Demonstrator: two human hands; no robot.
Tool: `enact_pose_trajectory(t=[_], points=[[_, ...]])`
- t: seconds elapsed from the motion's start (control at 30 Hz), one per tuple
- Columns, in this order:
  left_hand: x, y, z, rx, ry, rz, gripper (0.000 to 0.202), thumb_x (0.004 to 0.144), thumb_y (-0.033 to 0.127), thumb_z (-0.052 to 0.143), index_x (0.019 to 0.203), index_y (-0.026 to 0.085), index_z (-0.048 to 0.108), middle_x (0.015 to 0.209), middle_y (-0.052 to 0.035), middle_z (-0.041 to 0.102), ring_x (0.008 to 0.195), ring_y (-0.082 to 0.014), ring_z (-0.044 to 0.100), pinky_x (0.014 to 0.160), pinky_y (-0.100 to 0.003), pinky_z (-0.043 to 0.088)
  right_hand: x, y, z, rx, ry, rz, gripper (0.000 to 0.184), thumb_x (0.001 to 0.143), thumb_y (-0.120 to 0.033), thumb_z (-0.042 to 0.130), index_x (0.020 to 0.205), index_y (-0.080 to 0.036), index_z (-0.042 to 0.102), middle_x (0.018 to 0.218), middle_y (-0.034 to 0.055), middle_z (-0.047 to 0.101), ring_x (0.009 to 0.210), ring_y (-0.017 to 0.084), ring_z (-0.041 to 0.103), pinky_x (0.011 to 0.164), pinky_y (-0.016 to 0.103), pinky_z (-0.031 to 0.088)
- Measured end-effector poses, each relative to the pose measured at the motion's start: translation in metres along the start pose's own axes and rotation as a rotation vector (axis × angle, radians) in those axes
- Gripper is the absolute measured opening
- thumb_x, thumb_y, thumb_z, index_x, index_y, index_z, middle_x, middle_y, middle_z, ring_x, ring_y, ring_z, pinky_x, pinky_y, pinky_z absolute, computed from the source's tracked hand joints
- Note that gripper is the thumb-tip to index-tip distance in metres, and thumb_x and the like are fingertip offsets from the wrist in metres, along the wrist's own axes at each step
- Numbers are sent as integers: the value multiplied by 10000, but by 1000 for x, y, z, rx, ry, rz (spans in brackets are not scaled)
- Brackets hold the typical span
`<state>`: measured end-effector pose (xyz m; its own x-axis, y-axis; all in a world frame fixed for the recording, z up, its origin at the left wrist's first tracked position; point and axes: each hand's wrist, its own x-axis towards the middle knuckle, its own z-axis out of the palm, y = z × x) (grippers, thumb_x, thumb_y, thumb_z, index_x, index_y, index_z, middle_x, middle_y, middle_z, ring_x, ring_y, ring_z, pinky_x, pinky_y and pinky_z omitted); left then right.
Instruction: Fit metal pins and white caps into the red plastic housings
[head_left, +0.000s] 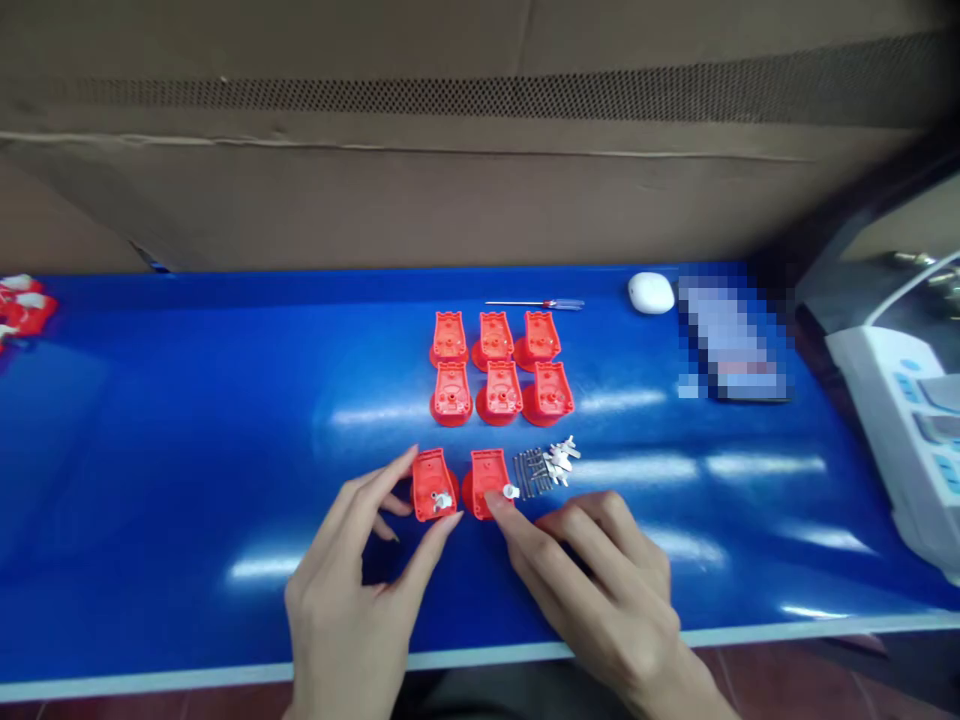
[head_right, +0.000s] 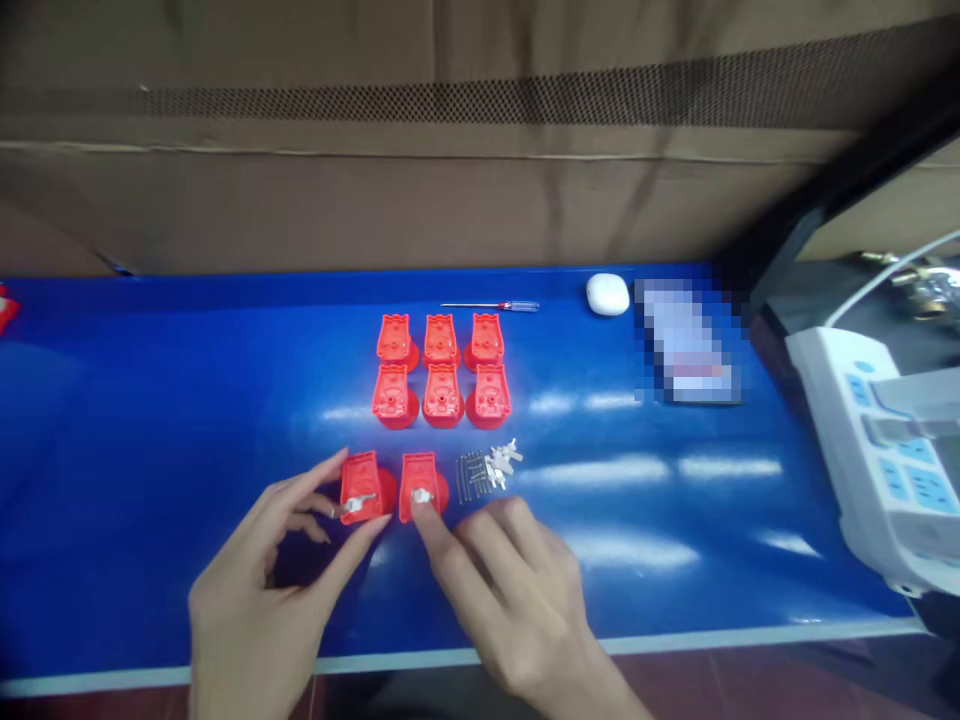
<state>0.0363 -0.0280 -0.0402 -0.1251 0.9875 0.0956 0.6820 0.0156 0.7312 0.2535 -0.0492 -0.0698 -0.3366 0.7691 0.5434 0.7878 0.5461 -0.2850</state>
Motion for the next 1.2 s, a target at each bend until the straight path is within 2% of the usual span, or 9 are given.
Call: enact_pose_trajectory(t=[0.1, 0.2, 0.3, 0.47, 0.57, 0.77, 0.87, 1.07, 1.2], points=[[6, -6, -8, 20, -31, -16, 492, 961, 470, 874, 1428, 434, 722, 1030, 24, 750, 807, -193, 677, 638, -294, 575, 2, -1, 0, 9, 2, -36, 413, 1011, -50, 735, 1420, -106, 738, 836, 36, 644, 813, 202, 472, 693, 355, 412], [21, -12, -20, 44, -63, 22, 492, 959, 487, 871, 1421, 416, 717, 1042, 21, 774, 824, -205, 704, 686, -315, 601, 11, -2, -2, 10, -11, -73, 354, 1027, -48, 700, 1372, -101, 757, 836, 45, 651, 807, 207, 474, 668, 356, 388], [45, -19, -31, 62, -102, 115, 447, 969, 472, 863, 1383, 373, 725, 1105, 10, 808, 852, -215, 740, 833, -372, 636, 27, -4, -4, 3, -35, -135, 318, 1060, -30, 603, 1331, -76, 764, 834, 59, 657, 798, 210, 479, 652, 356, 390], [96, -27, -43, 45, -220, 171, 497, 965, 500, 847, 1399, 314, 693, 1108, -20, 820, 853, -219, 771, 803, -364, 646, 62, -7, 1, -18, -43, -195, 293, 1083, -38, 558, 1226, -117, 801, 809, 38, 656, 760, 194, 454, 600, 337, 381], [125, -30, -41, -44, -291, 207, 562, 916, 502, 894, 1395, 300, 680, 1174, -33, 820, 834, -200, 771, 773, -342, 652, 79, -8, 8, -61, -17, -233, 251, 1083, -61, 596, 1181, -121, 818, 788, 36, 653, 766, 193, 461, 579, 342, 368], [163, -29, -27, -106, -286, 246, 563, 853, 435, 948, 1331, 275, 698, 1145, -37, 830, 766, -178, 774, 715, -319, 648, 103, -5, 19, -166, 23, -295, 202, 1085, -73, 636, 1126, -149, 818, 808, 40, 673, 819, 193, 497, 611, 340, 373], [172, -29, -21, -146, -273, 254, 562, 842, 414, 946, 1326, 264, 705, 1136, -42, 830, 760, -177, 773, 711, -320, 646, 113, -2, 23, -195, 42, -293, 187, 1066, -57, 660, 1095, -149, 820, 797, 34, 664, 816, 198, 480, 606, 361, 340], [182, -32, -12, -266, -298, 240, 568, 858, 406, 925, 1346, 227, 697, 1158, -75, 832, 779, -173, 756, 701, -304, 627, 124, 3, 32, -236, 0, -201, 175, 1083, -107, 678, 1063, -208, 819, 821, 25, 651, 838, 193, 477, 578, 366, 266], [186, -33, -11, -314, -321, 226, 563, 860, 360, 914, 1360, 216, 700, 1180, -86, 825, 792, -167, 749, 718, -301, 626, 127, 5, 37, -236, 19, -183, 175, 1076, -97, 685, 1039, -215, 809, 824, 21, 652, 858, 192, 484, 588, 368, 255]])
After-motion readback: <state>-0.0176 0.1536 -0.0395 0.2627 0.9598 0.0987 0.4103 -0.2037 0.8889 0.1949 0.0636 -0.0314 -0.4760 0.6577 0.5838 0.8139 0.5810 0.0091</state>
